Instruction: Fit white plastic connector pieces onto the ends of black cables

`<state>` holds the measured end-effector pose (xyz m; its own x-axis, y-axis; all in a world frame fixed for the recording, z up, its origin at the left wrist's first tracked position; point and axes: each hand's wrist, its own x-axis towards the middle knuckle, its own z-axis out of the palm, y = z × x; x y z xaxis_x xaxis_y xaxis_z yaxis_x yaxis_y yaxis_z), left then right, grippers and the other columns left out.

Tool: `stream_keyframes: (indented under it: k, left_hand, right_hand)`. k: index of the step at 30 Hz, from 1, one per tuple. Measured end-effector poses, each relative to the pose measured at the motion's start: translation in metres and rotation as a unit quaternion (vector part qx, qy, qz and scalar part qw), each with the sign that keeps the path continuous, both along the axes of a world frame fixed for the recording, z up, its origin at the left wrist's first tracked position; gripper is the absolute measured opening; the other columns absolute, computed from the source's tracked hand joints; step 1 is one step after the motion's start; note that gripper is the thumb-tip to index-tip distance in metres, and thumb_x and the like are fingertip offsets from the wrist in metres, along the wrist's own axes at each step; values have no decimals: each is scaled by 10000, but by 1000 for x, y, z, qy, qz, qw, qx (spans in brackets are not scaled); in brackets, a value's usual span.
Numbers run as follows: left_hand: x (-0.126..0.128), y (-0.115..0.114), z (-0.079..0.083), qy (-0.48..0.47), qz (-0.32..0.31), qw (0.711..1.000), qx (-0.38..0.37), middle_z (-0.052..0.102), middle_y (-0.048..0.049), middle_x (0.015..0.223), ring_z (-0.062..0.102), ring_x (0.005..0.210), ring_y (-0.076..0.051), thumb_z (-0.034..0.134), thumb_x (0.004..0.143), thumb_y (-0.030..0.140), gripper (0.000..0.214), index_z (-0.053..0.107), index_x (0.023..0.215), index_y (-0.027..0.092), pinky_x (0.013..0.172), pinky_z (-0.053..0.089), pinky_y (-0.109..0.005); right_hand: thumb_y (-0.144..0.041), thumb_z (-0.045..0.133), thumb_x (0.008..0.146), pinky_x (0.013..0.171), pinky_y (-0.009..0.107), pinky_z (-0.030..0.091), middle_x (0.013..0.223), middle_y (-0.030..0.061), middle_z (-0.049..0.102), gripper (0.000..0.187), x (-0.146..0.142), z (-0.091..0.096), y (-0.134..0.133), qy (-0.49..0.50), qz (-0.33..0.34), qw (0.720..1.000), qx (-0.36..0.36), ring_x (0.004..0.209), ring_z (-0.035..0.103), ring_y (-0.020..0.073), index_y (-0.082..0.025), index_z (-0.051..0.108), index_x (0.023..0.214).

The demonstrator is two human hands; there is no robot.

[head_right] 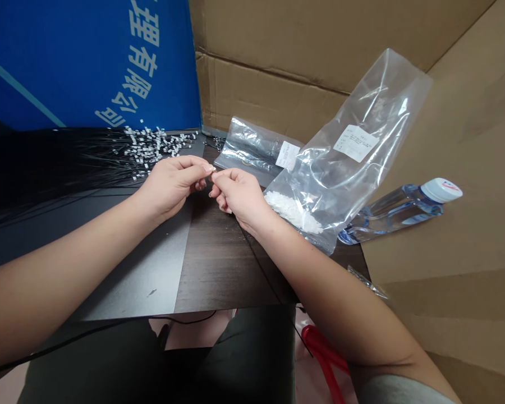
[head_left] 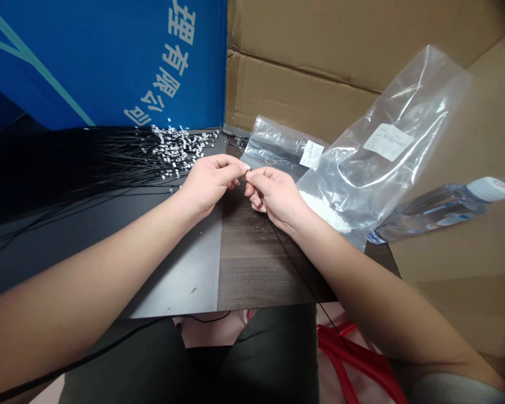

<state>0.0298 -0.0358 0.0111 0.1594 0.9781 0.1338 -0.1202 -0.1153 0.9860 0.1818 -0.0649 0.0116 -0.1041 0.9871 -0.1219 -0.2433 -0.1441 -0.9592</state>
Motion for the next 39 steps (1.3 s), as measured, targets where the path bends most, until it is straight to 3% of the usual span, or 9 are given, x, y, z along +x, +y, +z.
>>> stream_keyframes:
  k: [15,19,23,27,31,35,39]
  left_hand:
    - [3,-3,2,10,13,1000,12,641,-7,676,517,632,-111,783,717,201,98,712,670,155,638,420,-274]
    - [2,-3,4,-2,13,1000,-18,641,-17,667,529,626,-115,781,727,208,83,730,698,150,623,422,-271]
    - [-4,1,7,-33,4,998,-57,607,-9,637,524,606,-108,794,717,200,92,725,685,148,597,409,-262]
    - [-9,4,10,-26,-14,996,-83,603,-9,636,523,596,-101,820,698,204,112,727,674,145,587,410,-256]
    - [-10,1,11,11,-41,993,-106,624,-18,671,540,610,-103,829,695,226,122,739,704,144,595,416,-257]
    - [-9,0,11,24,-47,992,-111,603,-8,650,536,609,-105,833,696,236,132,740,714,144,588,405,-259]
    - [-10,2,10,27,-45,993,-110,613,-10,667,537,612,-105,845,706,252,147,753,746,144,591,404,-264]
  right_hand:
    - [-173,706,926,356,182,276,575,-47,620,174,-2,-1,-1,1,-15,1000,-3,391,435,44,-191,596,793]
    - [-296,783,912,380,198,412,684,-12,692,193,1,-1,-1,-5,16,1000,18,458,558,73,-183,643,841]
    - [-454,810,904,544,267,600,791,36,741,308,9,-1,4,-48,37,998,29,588,684,123,-172,688,900]
    - [-439,806,904,592,275,598,805,18,731,273,20,-5,14,-105,1,988,116,632,679,125,-193,715,978]
    - [-335,752,929,665,313,585,899,16,760,216,29,-8,18,-184,10,957,222,680,667,132,-217,761,1110]
    - [-299,696,950,832,373,578,994,41,794,168,32,-6,16,-271,9,914,302,838,703,176,-204,802,1039]
    - [-293,701,939,878,381,556,1007,45,802,144,32,-3,14,-302,7,898,321,904,706,197,-207,801,996]
